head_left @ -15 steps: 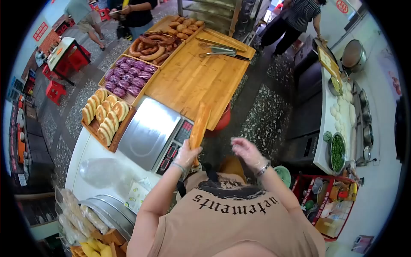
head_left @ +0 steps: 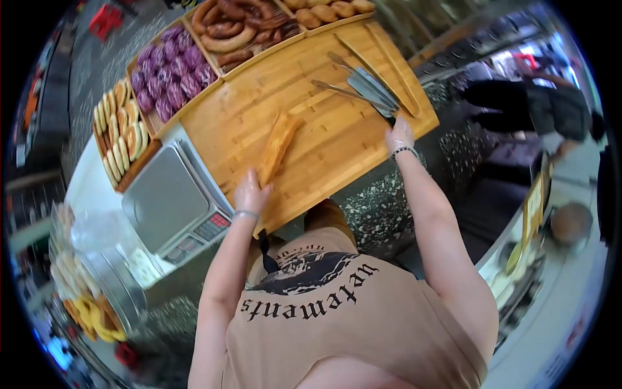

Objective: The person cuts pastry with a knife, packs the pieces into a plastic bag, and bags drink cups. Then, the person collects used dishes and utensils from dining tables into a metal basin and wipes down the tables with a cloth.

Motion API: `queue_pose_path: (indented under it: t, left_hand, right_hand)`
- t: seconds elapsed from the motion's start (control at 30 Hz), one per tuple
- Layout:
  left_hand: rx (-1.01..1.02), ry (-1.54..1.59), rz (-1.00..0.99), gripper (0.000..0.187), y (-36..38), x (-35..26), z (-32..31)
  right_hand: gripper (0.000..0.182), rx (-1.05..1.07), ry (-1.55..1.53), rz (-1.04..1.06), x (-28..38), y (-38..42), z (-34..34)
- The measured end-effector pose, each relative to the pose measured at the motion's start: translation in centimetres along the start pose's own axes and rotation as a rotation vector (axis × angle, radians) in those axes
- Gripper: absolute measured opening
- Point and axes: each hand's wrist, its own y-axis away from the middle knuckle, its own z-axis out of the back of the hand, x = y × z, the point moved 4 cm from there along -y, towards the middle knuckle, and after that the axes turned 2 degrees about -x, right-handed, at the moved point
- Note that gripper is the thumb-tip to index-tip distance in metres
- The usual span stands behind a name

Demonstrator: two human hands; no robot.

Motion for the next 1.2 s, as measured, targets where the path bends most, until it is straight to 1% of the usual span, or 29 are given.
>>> queue_pose_path:
  t: [0.03,0.07,0.1,0.13,0.17,0.2,0.23,0.27,0.3,0.33,0.37,0.4,0.43,0.47,0.5,0.53,0.57,0.6,0.63,0.67,0.7,0.73,0.77,0.83,0.97,1.03,1.07,1.13,1.2]
  left_hand:
    - [-0.092,-0.082,0.025,0.067,-1.1,-0.6,-0.1]
    - [-0.186,-0.166,0.037,0.076,-1.9,-1.2,0.0]
    - [-0.191,-0.164,0.069,0.076,-2.3,-1.5,-0.3]
    - [-0.224,-0.242,0.063,0.084,-2.6,-1.8,-0.2]
    - [-0.256,-0.321,0.051,0.092,-3.0,-2.0,0.0]
    - [-0.259,-0.326,0.068,0.092,-2.7,-1.9,-0.2]
    - [-0.186,-0.270,0.135,0.092,-2.5,-2.0,-0.4]
    - [-0.144,-0.218,0.191,0.093,-3.0,-1.9,0.0]
    - [-0.207,-0.204,0.151,0.095,-2.8,-1.4,-0.5]
    - [-0.333,-0.255,0.097,0.098,-2.6,-0.2,-1.3]
    - [-0.316,-0.273,0.114,0.100,-2.1,0.4,-1.4]
    - [-0.187,-0.143,0.245,0.099,-1.6,-0.3,-0.3]
    - [-0.149,-0.114,0.259,0.096,-1.1,-0.3,0.0]
    - [-0.094,-0.082,0.282,0.094,-0.4,0.1,-0.3]
    - [-0.115,-0.082,0.288,0.094,0.4,0.7,-0.5]
    - [-0.144,-0.058,0.255,0.089,0.4,1.2,-0.3]
    - [-0.163,-0.036,0.221,0.085,0.5,1.7,-0.2]
    - [-0.168,-0.037,0.218,0.085,0.7,2.2,0.3]
    - [-0.093,0.026,0.223,0.082,0.3,2.6,0.5]
    - [-0.010,0.089,0.229,0.080,0.4,2.9,0.4]
    - [-0.104,0.089,0.155,0.076,0.4,3.4,0.0]
    - [-0.105,0.094,0.146,0.076,0.2,3.4,0.3]
    - [-0.070,0.127,0.141,0.075,-0.1,3.6,0.4]
    - [-0.022,0.174,0.133,0.073,0.2,3.8,1.0]
    - [-0.024,0.188,0.151,0.073,0.5,3.4,1.4]
    - [-0.043,0.197,0.167,0.073,0.0,3.6,0.5]
    - [-0.062,0.168,0.168,0.071,-0.6,4.1,0.0]
    - [-0.093,0.153,0.196,0.067,0.1,4.2,-0.7]
    - [-0.105,0.129,0.221,0.060,0.3,3.9,-0.6]
  right_hand:
    - [0.042,0.078,0.010,0.049,-0.2,-1.6,-1.9]
    - [0.042,0.096,0.011,0.085,-0.5,-3.3,-3.0]
    - [0.039,0.119,0.028,0.088,-0.6,-4.1,-3.4]
    - [0.036,0.140,0.043,0.084,-0.5,-4.6,-3.7]
    - [0.034,0.175,-0.042,0.088,-0.7,-5.2,-4.4]
    - [0.033,0.215,-0.109,0.126,-0.1,-4.4,-3.5]
    - [0.033,0.238,-0.184,0.167,0.9,-3.6,-1.8]
    - [0.031,0.264,-0.263,0.152,1.0,-3.4,-0.8]
    - [0.028,0.288,-0.262,0.145,1.5,-3.1,0.3]
    - [0.033,0.377,-0.362,0.159,3.1,-2.6,2.7]
    - [0.039,0.476,-0.278,0.134,4.4,-2.5,4.1]
    - [0.041,0.508,-0.348,0.181,5.7,-2.0,5.9]
    - [0.040,0.579,-0.366,0.219,7.0,-1.3,7.5]
    - [0.039,0.602,-0.381,0.240,8.2,0.0,7.7]
    - [0.034,0.658,-0.275,0.238,10.8,1.6,10.4]
    - [0.034,0.642,-0.280,0.256,13.1,2.6,10.8]
    - [0.031,0.554,-0.268,0.359,15.1,4.1,11.3]
    - [0.029,0.471,-0.253,0.452,16.2,5.8,11.7]
    - [0.026,0.405,-0.427,0.584,17.7,6.9,10.5]
    - [0.026,0.400,-0.424,0.583,18.6,7.8,8.6]
    - [0.023,0.371,-0.470,0.647,19.9,8.9,7.2]
    - [0.020,0.337,-0.518,0.714,21.6,9.7,6.2]
    - [0.020,0.332,-0.516,0.711,23.1,10.4,4.9]
    - [0.019,0.430,-0.299,0.583,24.9,11.7,2.1]
    - [0.018,0.450,-0.231,0.570,25.2,11.2,-0.5]
    - [0.020,0.439,-0.194,0.614,26.0,10.2,0.1]
    - [0.020,0.448,-0.183,0.624,26.1,9.4,-1.0]
    - [0.020,0.256,-0.369,0.830,25.4,9.2,-3.3]
    - [0.020,0.443,-0.395,0.721,25.7,9.7,-2.3]
